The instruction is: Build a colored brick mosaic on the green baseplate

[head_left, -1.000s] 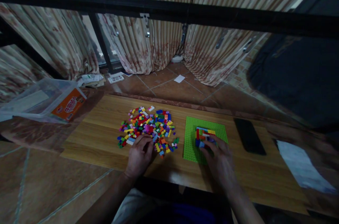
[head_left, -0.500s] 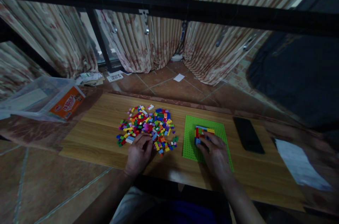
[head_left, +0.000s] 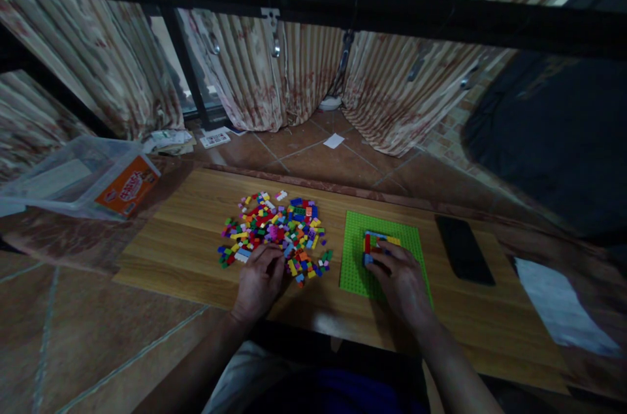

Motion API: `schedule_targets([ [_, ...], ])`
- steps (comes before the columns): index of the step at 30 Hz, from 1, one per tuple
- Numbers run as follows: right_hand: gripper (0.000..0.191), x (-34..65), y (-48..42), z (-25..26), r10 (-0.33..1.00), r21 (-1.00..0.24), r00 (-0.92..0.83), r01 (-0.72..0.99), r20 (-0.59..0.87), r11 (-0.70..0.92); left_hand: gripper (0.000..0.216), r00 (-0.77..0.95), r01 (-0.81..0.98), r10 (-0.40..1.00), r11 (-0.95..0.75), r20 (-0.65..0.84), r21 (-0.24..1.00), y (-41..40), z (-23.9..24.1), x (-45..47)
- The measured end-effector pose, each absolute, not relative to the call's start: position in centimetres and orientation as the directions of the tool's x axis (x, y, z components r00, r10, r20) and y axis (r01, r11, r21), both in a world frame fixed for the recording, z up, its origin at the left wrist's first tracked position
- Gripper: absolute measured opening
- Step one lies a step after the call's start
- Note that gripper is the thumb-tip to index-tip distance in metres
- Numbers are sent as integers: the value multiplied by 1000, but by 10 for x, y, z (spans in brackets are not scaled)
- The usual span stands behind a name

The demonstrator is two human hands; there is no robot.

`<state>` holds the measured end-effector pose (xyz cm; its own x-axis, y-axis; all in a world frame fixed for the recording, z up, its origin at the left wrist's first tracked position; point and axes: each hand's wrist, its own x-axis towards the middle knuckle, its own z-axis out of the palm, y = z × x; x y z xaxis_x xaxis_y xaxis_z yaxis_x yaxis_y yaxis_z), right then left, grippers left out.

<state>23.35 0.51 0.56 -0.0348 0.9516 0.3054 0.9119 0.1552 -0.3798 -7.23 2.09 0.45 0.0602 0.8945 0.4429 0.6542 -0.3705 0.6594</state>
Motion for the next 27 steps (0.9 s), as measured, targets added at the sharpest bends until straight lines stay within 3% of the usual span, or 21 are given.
schedule_targets([
  [19,26,229,4,9,939,-394,-51,899,341,192,12,72,654,896,-374,438,658,22,0,-75],
  [27,31,233,-26,18,862,-525,160,840,480,136,11,72,651,895,-377,440,659,22,-1,-76],
])
